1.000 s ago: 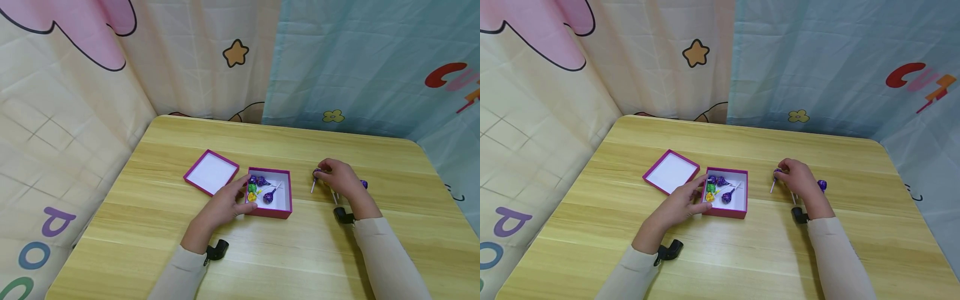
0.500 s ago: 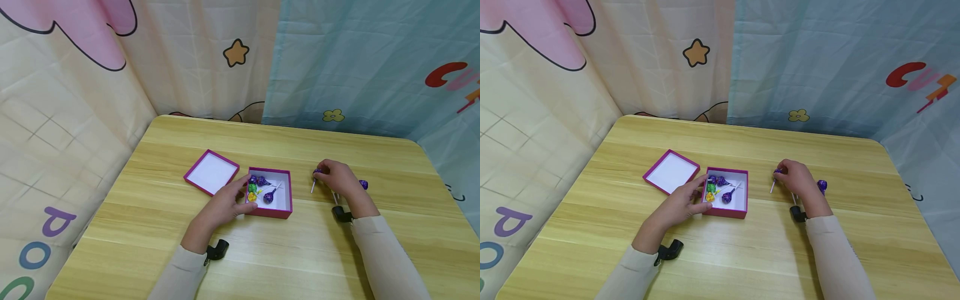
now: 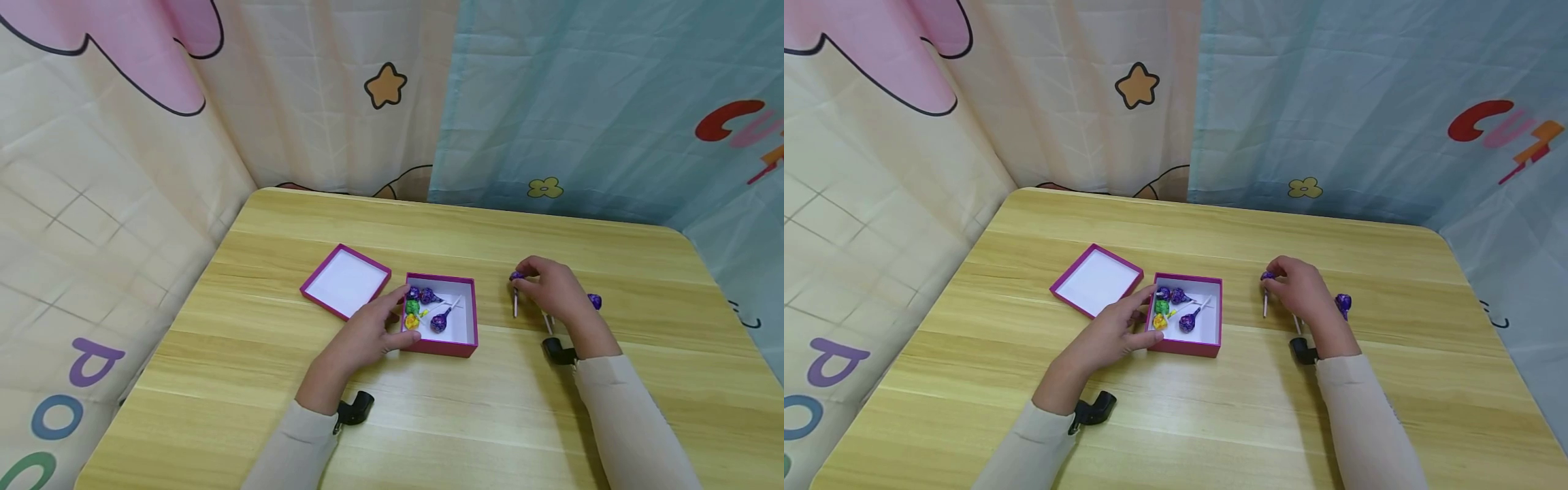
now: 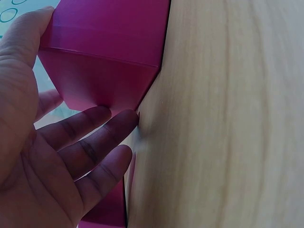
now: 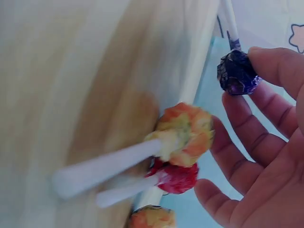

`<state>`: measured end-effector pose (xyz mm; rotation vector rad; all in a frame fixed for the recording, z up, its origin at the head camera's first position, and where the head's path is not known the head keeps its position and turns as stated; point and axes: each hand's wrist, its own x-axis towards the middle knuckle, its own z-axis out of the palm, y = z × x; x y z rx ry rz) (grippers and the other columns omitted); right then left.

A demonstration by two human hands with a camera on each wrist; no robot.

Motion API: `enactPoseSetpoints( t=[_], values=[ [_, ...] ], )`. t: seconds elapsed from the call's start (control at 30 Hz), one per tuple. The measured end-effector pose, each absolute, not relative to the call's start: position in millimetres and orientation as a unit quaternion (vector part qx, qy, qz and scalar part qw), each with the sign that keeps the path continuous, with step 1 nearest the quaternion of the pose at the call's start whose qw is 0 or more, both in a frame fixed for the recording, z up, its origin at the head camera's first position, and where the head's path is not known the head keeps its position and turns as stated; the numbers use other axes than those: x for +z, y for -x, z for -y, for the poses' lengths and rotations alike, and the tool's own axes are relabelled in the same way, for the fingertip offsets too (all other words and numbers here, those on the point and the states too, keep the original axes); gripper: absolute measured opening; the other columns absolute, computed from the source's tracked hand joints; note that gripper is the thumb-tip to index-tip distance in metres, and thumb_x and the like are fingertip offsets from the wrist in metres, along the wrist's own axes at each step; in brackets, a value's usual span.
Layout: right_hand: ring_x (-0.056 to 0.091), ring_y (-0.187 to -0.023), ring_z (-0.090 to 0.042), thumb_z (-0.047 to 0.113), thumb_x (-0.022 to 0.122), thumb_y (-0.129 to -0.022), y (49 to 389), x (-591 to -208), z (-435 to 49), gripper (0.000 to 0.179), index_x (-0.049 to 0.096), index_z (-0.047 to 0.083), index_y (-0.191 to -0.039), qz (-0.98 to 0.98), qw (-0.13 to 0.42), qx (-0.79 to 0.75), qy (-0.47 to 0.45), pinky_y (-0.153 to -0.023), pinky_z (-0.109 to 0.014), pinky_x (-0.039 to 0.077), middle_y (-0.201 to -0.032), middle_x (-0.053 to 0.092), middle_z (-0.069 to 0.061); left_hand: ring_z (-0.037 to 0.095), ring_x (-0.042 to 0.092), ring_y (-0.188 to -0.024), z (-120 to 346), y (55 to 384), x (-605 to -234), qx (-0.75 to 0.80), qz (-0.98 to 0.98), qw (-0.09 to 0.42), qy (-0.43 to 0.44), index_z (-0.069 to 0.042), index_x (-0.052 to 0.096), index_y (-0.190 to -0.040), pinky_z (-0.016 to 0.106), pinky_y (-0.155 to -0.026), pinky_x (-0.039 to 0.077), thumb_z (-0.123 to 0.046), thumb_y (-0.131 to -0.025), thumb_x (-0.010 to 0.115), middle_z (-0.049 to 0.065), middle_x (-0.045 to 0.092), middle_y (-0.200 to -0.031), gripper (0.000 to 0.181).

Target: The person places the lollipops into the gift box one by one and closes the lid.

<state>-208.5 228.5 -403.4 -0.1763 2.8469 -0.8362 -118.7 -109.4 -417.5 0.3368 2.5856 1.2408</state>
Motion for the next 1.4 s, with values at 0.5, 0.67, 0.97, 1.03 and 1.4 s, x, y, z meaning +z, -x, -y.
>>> enactPoseSetpoints(
  t=[0.5,0.67,0.97,1.03,1.4],
  values=[
    [0.053,-0.113,-0.039,0.021,0.067,-0.097,199.5,-382.0,-212.5,0.023,0.064,0.005,-0.112,-0.944,0.028,-0.305,0.120,-0.101,-0.060,0.037,-0.114,0.064,-0.015,0.019,0.054,-0.116,109.5,119.0,-417.4,0.428,-0.887,0.128,-0.117,-0.025,0.033,-0.157,0.039,-0.101,0.045,-0.040,-0.086,0.078,0.000,0.056,-0.133,0.085],
    [0.055,-0.113,-0.038,0.019,0.069,-0.096,196.2,-374.7,-203.8,0.023,0.064,0.005,-0.113,-0.942,0.021,-0.308,0.135,-0.101,-0.059,0.040,-0.114,0.064,-0.014,0.020,0.053,-0.113,109.6,119.2,-417.1,0.428,-0.887,0.125,-0.118,-0.023,0.033,-0.156,0.039,-0.100,0.045,-0.041,-0.086,0.077,0.000,0.056,-0.131,0.085],
    [0.055,-0.116,-0.036,0.015,0.070,-0.094,193.0,-369.5,-184.5,0.022,0.065,0.006,-0.114,-0.933,0.020,-0.316,0.171,-0.101,-0.058,0.042,-0.115,0.064,-0.012,0.021,0.054,-0.113,109.8,119.4,-417.2,0.430,-0.886,0.122,-0.122,-0.022,0.034,-0.156,0.039,-0.099,0.046,-0.040,-0.086,0.078,0.002,0.057,-0.131,0.085],
    [0.056,-0.115,-0.036,0.014,0.070,-0.094,192.2,-368.4,-179.9,0.021,0.066,0.006,-0.113,-0.931,0.016,-0.314,0.185,-0.100,-0.057,0.042,-0.115,0.064,-0.011,0.020,0.054,-0.113,110.0,119.5,-417.4,0.429,-0.887,0.122,-0.121,-0.022,0.034,-0.156,0.039,-0.099,0.046,-0.040,-0.086,0.078,0.002,0.057,-0.131,0.085],
    [0.058,-0.114,-0.030,0.015,0.072,-0.093,187.2,-359.6,-150.3,0.019,0.068,0.010,-0.111,-0.919,0.024,-0.313,0.237,-0.099,-0.053,0.045,-0.112,0.066,-0.006,0.020,0.054,-0.114,110.5,119.7,-417.4,0.430,-0.886,0.126,-0.118,-0.024,0.033,-0.157,0.040,-0.101,0.045,-0.042,-0.087,0.077,0.001,0.057,-0.132,0.085]
  ],
)
